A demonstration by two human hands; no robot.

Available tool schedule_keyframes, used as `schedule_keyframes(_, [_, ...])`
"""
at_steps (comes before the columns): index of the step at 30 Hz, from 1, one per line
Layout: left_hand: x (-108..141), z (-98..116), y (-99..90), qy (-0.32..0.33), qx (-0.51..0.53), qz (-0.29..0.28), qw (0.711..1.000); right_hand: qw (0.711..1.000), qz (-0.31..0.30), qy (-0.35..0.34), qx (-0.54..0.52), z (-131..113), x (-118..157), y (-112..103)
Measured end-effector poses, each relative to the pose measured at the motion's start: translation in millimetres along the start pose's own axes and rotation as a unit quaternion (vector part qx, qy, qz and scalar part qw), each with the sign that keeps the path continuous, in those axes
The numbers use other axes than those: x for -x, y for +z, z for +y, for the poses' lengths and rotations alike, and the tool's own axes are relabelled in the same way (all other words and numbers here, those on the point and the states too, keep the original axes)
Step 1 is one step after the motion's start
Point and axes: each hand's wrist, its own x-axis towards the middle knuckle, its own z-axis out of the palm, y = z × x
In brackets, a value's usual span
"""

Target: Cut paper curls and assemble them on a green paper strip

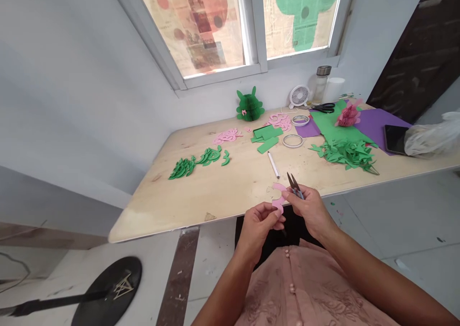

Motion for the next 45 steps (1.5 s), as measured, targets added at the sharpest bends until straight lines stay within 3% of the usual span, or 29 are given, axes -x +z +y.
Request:
schedule_keyframes(6, [3, -2, 5.3, 0.065, 0.014, 0.027, 0.997, 1.0, -0.007, 0.005, 0.009, 2, 5, 3])
schedule_keyframes(10, [0, -7, -6.4, 0.136, -0.12, 0.034, 0.983, 1.0, 0.016, 0.011, -0.004, 5, 3, -4])
schedule_keyframes(12, [-11, -10, -22.8, 0.219, -0.274, 0.079, 0.933, 0.999, 0.04, 0.01, -0.021, 7, 0, -13])
schedule_keyframes(14, [-28, -14, -41.6, 0.281, -0.429, 0.132, 0.848, 0.997, 0.059, 0.013, -0.041, 9, -3, -24])
schedule_keyframes(17, [-52, -21, -54.3, 0.26, -0.578, 0.149, 0.759, 0.993, 0.095, 0.007, -0.076, 8, -6, -41])
schedule_keyframes(19, [-55, -27, -42.3, 0.247, -0.621, 0.145, 0.73, 0.988, 0.124, -0.002, -0.096, 4, -7, -51])
schedule_keyframes(21, [-47, -32, -16.9, 0.269, -0.627, 0.073, 0.727, 0.983, 0.152, -0.01, -0.106, -1, -7, -59])
schedule_keyframes(24, [-31, -31, 17.0, 0.342, -0.563, -0.185, 0.729, 0.976, 0.186, -0.027, -0.11, -8, -5, -70])
schedule_keyframes(25, [-31, -29, 20.5, 0.354, -0.546, -0.193, 0.734, 0.974, 0.196, -0.032, -0.111, -10, -5, -74])
schedule_keyframes(26, [-35, -26, 19.2, 0.364, -0.541, -0.16, 0.741, 0.971, 0.207, -0.036, -0.112, -12, -4, -78])
schedule_keyframes(29, [-60, -18, -3.4, 0.332, -0.583, 0.04, 0.74, 0.964, 0.232, -0.045, -0.119, -15, -3, -85])
schedule_keyframes(32, [-77, -15, -16.3, 0.274, -0.638, 0.087, 0.714, 0.962, 0.236, -0.045, -0.129, -17, -6, -85])
schedule_keyframes(34, [-70, -17, -7.2, 0.281, -0.649, 0.03, 0.707, 0.963, 0.23, -0.043, -0.136, -18, -9, -82])
schedule_keyframes(37, [-47, -19, 11.3, 0.347, -0.592, -0.233, 0.69, 0.964, 0.224, -0.043, -0.139, -19, -12, -80])
schedule_keyframes(38, [-42, -19, 12.1, 0.35, -0.58, -0.24, 0.695, 0.964, 0.223, -0.044, -0.136, -19, -12, -81])
schedule_keyframes(41, [-42, -23, -6.5, 0.326, -0.611, -0.081, 0.717, 0.963, 0.234, -0.042, -0.128, -20, -12, -86])
schedule_keyframes(43, [-49, -28, -22.1, 0.29, -0.642, 0.041, 0.708, 0.96, 0.247, -0.037, -0.13, -22, -12, -88])
schedule_keyframes(45, [-52, -34, -23.2, 0.274, -0.661, 0.1, 0.692, 0.957, 0.256, -0.032, -0.135, -24, -14, -89])
